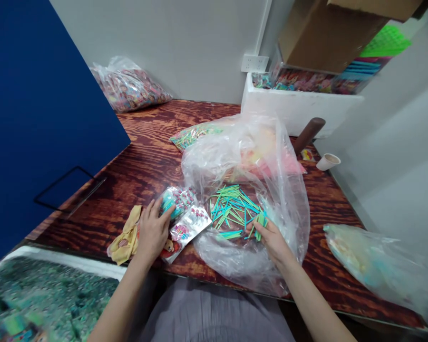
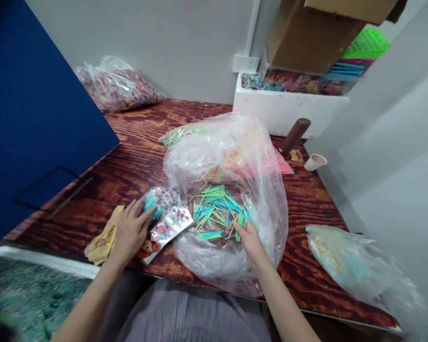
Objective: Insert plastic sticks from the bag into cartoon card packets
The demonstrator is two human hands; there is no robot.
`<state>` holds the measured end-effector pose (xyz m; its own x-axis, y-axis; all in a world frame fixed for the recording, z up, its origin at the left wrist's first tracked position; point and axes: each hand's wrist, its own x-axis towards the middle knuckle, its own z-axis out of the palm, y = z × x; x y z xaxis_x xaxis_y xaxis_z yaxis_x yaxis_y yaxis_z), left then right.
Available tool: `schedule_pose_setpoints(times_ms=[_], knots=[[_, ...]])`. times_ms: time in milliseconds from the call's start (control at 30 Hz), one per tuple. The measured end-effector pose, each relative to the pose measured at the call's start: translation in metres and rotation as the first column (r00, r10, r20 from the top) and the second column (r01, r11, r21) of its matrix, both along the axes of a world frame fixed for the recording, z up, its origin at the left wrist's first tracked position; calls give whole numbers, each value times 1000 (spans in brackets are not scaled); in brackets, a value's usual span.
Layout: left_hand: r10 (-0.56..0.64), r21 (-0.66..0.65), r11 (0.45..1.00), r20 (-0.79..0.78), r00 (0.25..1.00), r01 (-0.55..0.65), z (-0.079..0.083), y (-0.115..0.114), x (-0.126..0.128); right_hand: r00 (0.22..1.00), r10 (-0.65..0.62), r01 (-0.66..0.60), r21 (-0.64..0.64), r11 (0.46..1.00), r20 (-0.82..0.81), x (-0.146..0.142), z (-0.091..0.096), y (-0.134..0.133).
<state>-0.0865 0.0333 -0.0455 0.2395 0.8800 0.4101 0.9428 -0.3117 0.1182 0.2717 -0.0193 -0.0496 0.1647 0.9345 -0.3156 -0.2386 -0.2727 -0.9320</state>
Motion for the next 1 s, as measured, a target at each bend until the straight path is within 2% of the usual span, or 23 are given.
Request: schedule_pose_setpoints(times_ms=[167, 300, 367, 433, 567, 700, 867, 1000], knots=[[-39, -22, 999, 57, 998, 41, -4, 19, -8, 998, -37, 30, 139, 990, 48, -4, 3, -1], [-11, 36, 999, 67, 998, 9, 5, 13, 2, 991, -101, 75, 245, 967, 93, -7, 0, -3], [-1, 51, 999, 116, 993, -5, 10, 0, 13, 984, -94, 55, 245, 968, 149, -7, -4, -4], [-15, 13, 1000, 147, 989, 13, 10, -13, 27, 975, -62, 14, 221, 975, 212, -6, -9, -6], [43, -74, 997, 83, 996, -37, 0, -31, 46, 962, -34, -26, 219, 975, 269, -6, -16, -11], [62, -52, 997, 138, 988, -55, -8, -30, 51, 957, -19, -49, 224, 973, 288, -9, -17, -14], [66, 55, 995, 290, 955, -85, -2, -24, 50, 949, -2, -75, 230, 970, 316, -11, -16, -16], [41, 8, 999, 340, 940, -46, 1, -18, 42, 939, 14, -102, 243, 965, 343, -13, -14, -18]])
